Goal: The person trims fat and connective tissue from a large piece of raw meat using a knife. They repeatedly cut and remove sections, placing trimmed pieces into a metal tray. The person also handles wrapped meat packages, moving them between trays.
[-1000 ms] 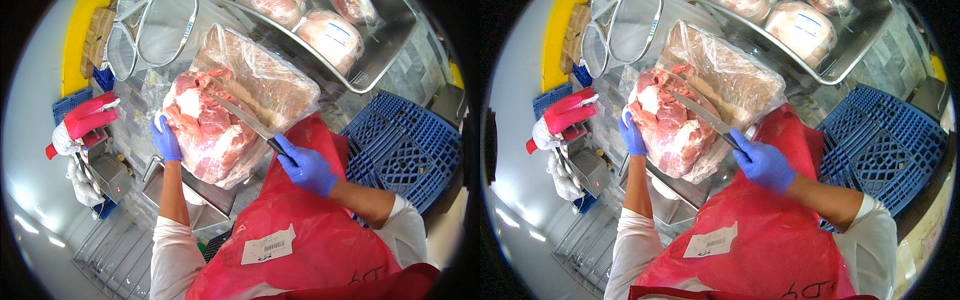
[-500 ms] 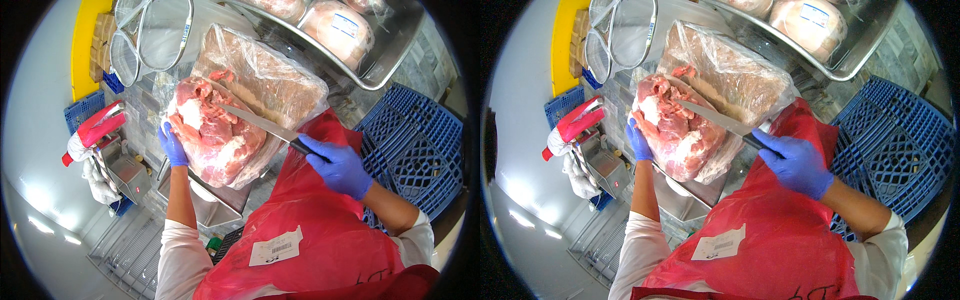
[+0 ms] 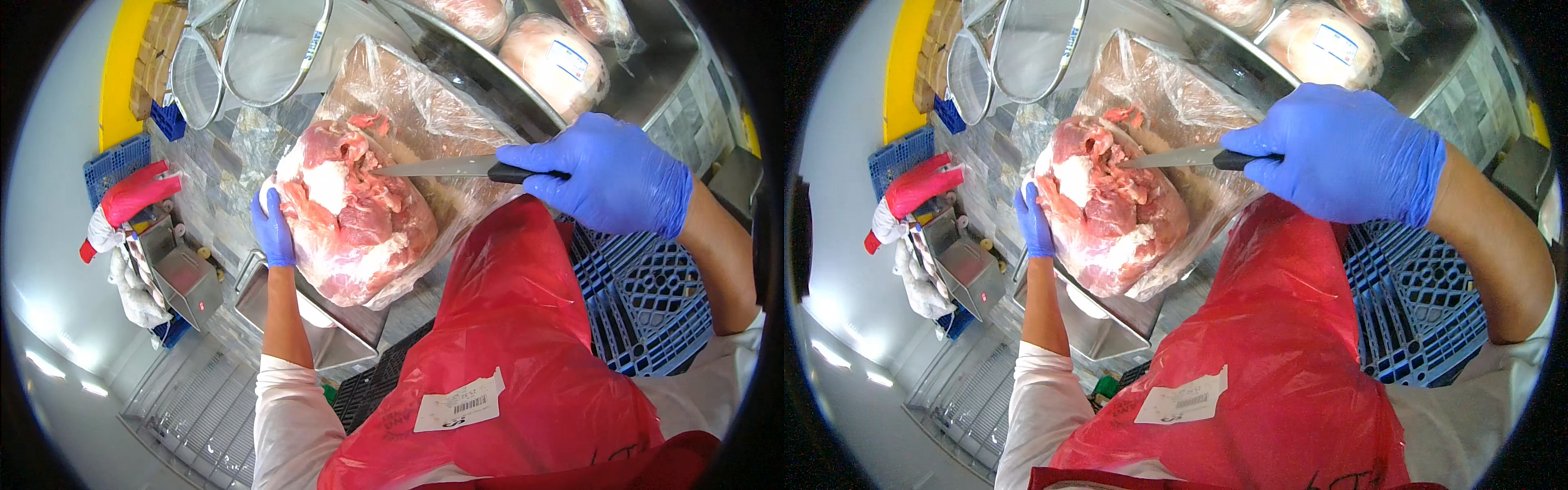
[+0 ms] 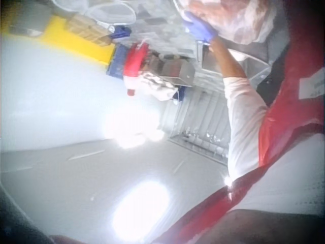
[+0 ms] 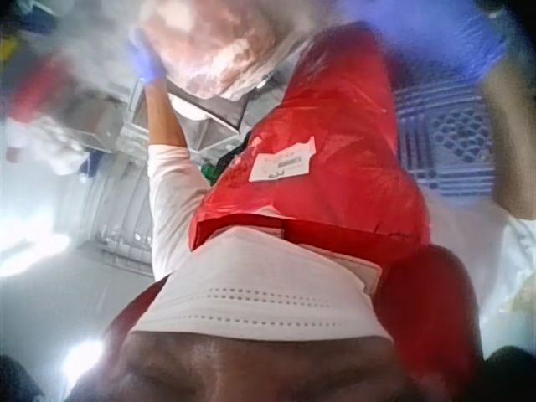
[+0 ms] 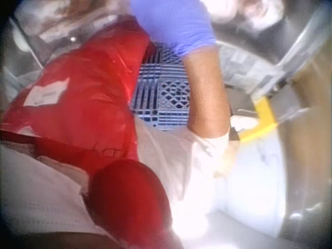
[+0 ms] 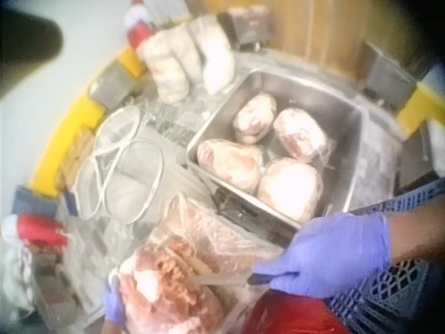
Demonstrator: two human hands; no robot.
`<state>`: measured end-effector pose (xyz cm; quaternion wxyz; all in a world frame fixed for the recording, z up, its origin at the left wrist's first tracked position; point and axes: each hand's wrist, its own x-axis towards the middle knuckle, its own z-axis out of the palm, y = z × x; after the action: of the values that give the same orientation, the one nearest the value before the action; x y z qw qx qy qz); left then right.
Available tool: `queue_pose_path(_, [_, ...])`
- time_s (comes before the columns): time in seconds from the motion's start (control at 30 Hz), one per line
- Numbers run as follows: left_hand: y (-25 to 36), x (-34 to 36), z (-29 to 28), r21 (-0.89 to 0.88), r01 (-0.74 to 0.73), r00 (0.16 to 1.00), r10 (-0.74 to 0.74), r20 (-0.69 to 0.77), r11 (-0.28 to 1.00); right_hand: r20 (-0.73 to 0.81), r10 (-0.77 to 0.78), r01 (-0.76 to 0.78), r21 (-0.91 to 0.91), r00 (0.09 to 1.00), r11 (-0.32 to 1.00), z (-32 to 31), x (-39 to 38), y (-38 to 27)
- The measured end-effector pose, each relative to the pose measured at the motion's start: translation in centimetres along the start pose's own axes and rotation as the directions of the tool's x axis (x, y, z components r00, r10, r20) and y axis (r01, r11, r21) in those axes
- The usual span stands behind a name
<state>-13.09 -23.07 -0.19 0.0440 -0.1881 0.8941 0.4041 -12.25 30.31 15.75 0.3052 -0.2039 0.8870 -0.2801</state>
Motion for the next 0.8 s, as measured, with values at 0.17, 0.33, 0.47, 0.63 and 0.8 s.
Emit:
queue_pose_path(0.17, [-1.1,0.3,0.4,-0.056,-0.015,0.999,0.017,0.033,0.998,0.048,0.080,-0.090,0.281,0.996,0.955,5.9,-1.8,0.6])
queue_pose_path(0.33, [-1.4,-0.9,0.9,-0.092,-0.040,0.999,0.038,-0.026,0.995,-0.315,0.194,-0.024,0.471,0.929,0.882,20.1,-3.1,-3.7])
queue_pose_path(0.47, [-2.1,-1.3,0.3,-0.038,-0.059,0.996,0.057,-0.071,0.998,-0.567,0.257,0.144,0.566,0.783,0.812,26.0,-0.2,-6.1])
queue_pose_path(0.63, [-0.1,-1.2,0.5,-0.016,-0.021,0.999,0.021,-0.025,1.000,0.188,0.231,-0.102,0.935,0.955,-0.340,25.0,-0.7,-5.5])
queue_pose_path(0.8, [-0.5,-0.1,0.4,0.001,-0.016,1.000,0.016,-0.007,1.000,-0.457,0.298,0.199,0.764,0.838,0.614,24.1,-3.9,-2.3])
